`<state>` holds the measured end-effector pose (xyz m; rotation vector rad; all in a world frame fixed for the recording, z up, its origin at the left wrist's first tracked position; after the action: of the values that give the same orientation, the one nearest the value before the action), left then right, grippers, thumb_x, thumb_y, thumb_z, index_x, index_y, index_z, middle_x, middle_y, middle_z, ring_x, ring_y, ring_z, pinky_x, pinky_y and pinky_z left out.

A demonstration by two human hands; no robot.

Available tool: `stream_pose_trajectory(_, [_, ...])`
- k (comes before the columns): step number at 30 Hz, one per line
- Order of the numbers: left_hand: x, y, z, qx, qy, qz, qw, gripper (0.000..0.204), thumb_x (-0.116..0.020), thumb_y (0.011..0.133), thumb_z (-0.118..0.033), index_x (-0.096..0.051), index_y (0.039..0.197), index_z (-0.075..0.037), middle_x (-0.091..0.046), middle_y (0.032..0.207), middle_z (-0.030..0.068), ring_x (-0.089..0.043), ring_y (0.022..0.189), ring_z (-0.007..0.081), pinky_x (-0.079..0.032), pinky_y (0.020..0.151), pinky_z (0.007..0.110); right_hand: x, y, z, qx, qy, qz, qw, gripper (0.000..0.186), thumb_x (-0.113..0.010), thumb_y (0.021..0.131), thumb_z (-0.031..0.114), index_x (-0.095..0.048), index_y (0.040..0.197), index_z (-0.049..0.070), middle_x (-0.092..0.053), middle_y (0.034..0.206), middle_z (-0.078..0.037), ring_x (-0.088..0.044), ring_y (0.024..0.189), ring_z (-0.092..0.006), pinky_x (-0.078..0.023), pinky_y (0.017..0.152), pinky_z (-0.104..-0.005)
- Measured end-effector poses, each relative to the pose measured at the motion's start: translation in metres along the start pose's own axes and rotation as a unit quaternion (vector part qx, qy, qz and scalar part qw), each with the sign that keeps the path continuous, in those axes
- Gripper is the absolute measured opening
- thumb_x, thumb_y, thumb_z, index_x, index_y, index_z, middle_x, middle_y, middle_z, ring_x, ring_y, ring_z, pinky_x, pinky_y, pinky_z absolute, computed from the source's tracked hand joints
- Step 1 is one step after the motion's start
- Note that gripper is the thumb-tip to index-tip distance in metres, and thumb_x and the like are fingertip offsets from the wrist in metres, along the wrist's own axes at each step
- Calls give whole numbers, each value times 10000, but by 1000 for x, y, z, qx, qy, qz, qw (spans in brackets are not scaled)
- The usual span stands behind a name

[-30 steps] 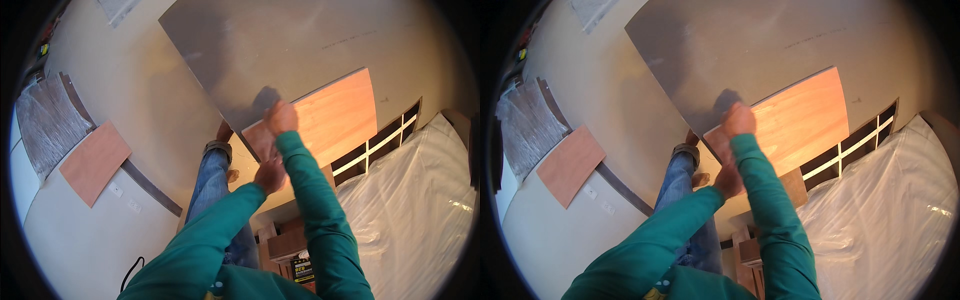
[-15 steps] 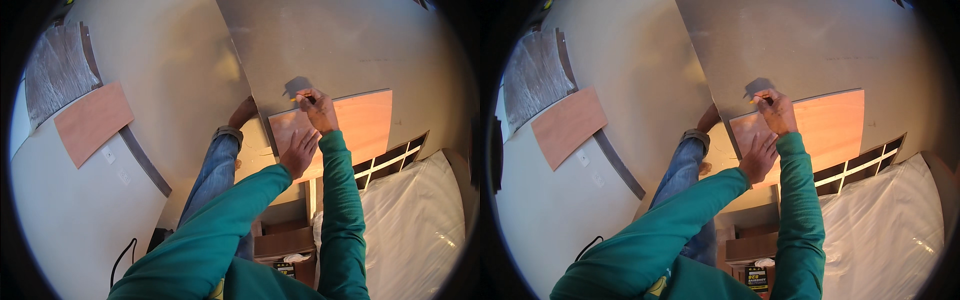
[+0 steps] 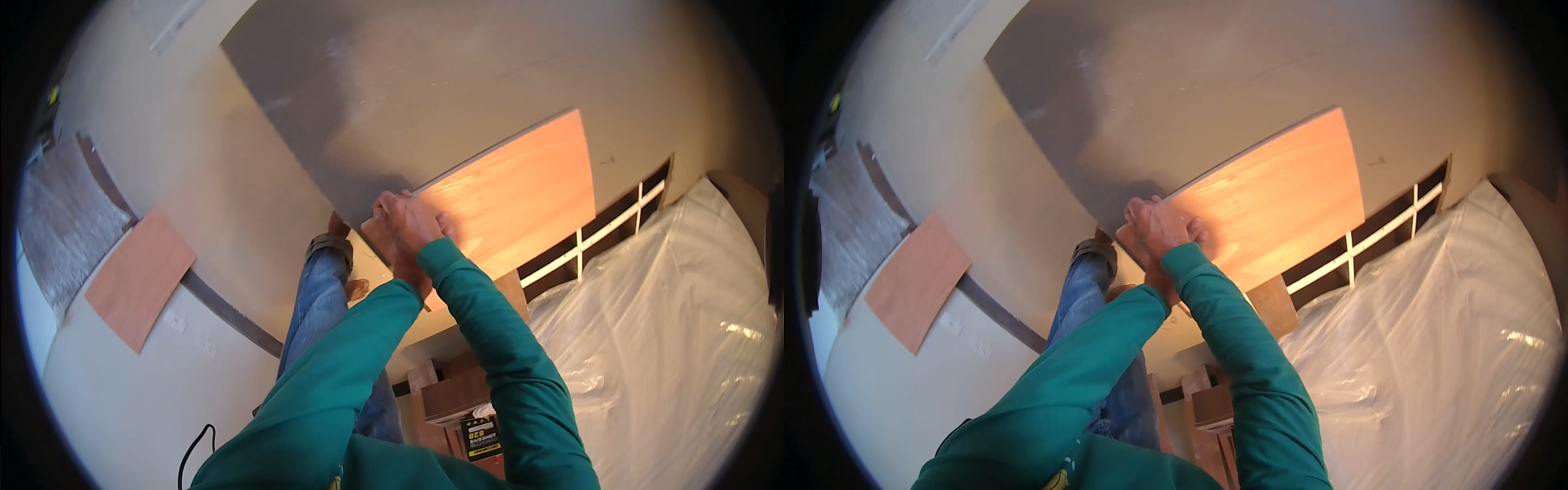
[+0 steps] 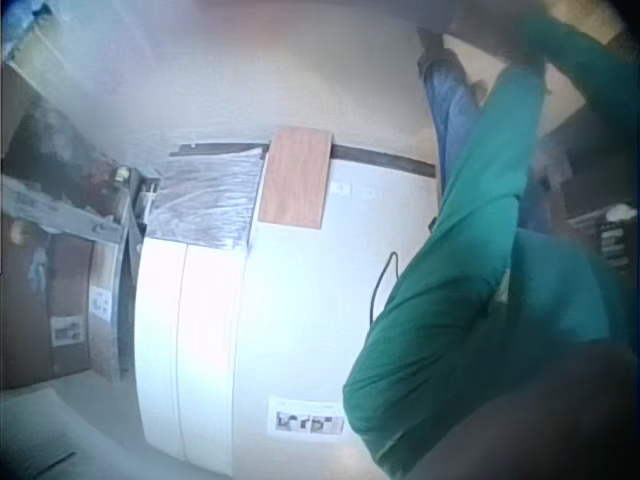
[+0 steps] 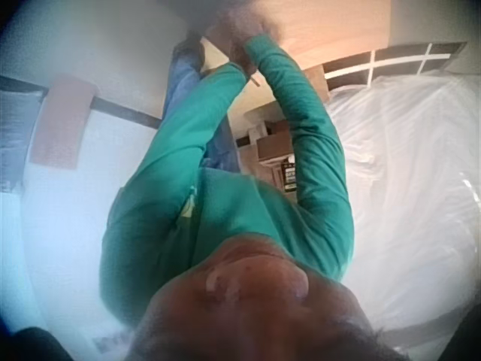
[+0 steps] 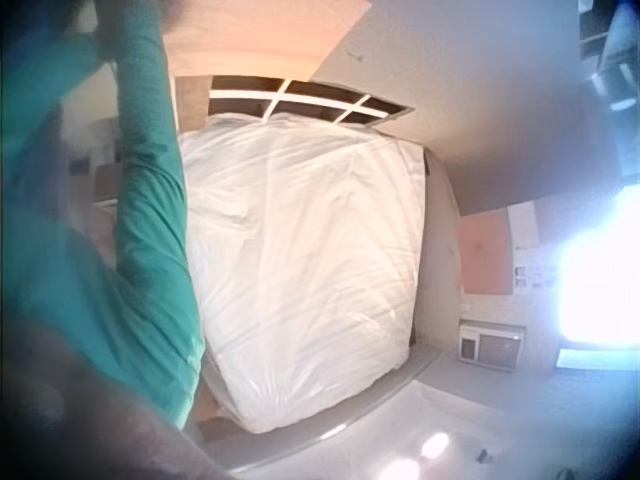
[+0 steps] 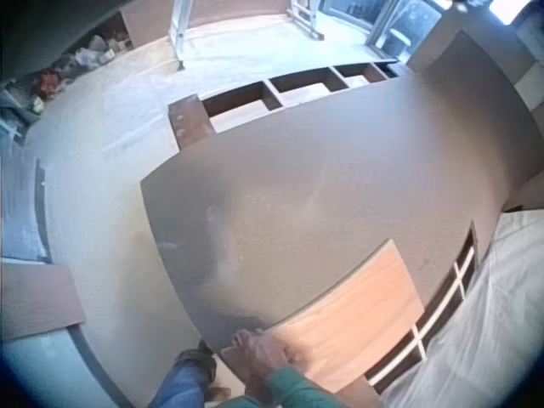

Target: The person positions a large sheet of plywood on the floor and places a smaller wooden plank on top to measure. They use a pencil to mark the plywood, then remove the plank. The person wipes the plywood with a cloth, pours adhesive from a can onto the surface, and spreads it with a red trowel.

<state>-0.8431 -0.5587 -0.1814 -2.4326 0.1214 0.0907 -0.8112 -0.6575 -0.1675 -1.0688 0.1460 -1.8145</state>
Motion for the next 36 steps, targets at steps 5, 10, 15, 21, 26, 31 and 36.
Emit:
stream_pose_trajectory(5, [-6, -11, -20, -7, 668, 82, 739, 664, -438, 989, -216, -185, 1600, -262, -50, 1678, -3, 21, 1542, 325, -25, 1121, 748, 89, -2, -118, -107, 48, -124, 985, 154, -631, 936, 218, -641, 998, 77, -693, 901, -182, -673, 836, -383, -549, 727, -434])
stream_pose_trajectory(10, [-8, -10, -15, -40, 656, 52, 752, 765, -527, 929, -180, -169, 1605, -205, -11, 1679, 44, 51, 1530, 390, -96, 1141, 726, 231, -4, -241, -182, -66, -198, 961, 128, -592, 861, 66, -670, 962, 64, -719, 830, -124, -712, 804, -289, -552, 724, -380])
stream_pose_trajectory(15, [-10, -8, -19, -14, 632, 83, 770, 752, -519, 929, -149, -182, 1599, -184, -2, 1677, 59, 57, 1524, 406, -104, 1139, 737, 306, 0, -298, -237, -165, -260, 921, 210, -572, 939, 234, -658, 992, 50, -697, 915, -225, -663, 911, -430, -530, 803, -489])
stream_pose_trajectory(21, [-9, -8, -24, 2, 612, 96, 785, 770, -536, 917, -147, -179, 1598, -166, -16, 1675, 70, 37, 1522, 409, -101, 1135, 746, 272, 11, -254, -217, -320, -210, 898, 189, -494, 934, 151, -610, 1018, 28, -700, 953, -230, -656, 945, -432, -534, 848, -502])
stream_pose_trajectory(26, [-7, -11, -31, 9, 631, 109, 768, 754, -523, 928, -175, -179, 1599, -168, -29, 1676, 65, 6, 1524, 403, -98, 1129, 749, 206, 17, -195, -218, -310, -126, 917, 169, -514, 923, 128, -586, 1004, -1, -702, 939, -248, -674, 929, -417, -553, 852, -469])
stream_pose_trajectory(31, [-14, -9, -8, 13, 697, 71, 714, 811, -583, 942, -352, -128, 1604, -240, 21, 1682, 36, 45, 1538, 343, -75, 1135, 738, 96, 23, -73, -196, -232, -53, 951, 238, -579, 877, 111, -532, 1064, -28, -678, 867, -257, -693, 822, -383, -579, 720, -462])
stream_pose_trajectory(36, [-13, -12, 1, -23, 957, 3, 289, 628, -445, 985, -275, -237, 1573, -207, 15, 1683, 74, 24, 1531, 401, -44, 1132, 731, -8, 15, 45, -135, -77, 35, 987, 198, -643, 824, 156, -601, 944, 3, -681, 901, -233, -698, 862, -362, -579, 680, -480])
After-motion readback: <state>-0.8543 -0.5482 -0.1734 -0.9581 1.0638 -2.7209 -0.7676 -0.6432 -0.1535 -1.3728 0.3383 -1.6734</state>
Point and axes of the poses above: each hand's wrist, its own y-axis towards the middle knuckle, its own x-axis out of the back of the hand, z = x × y, the point moved 4 cm from there along y, towards the middle knuckle
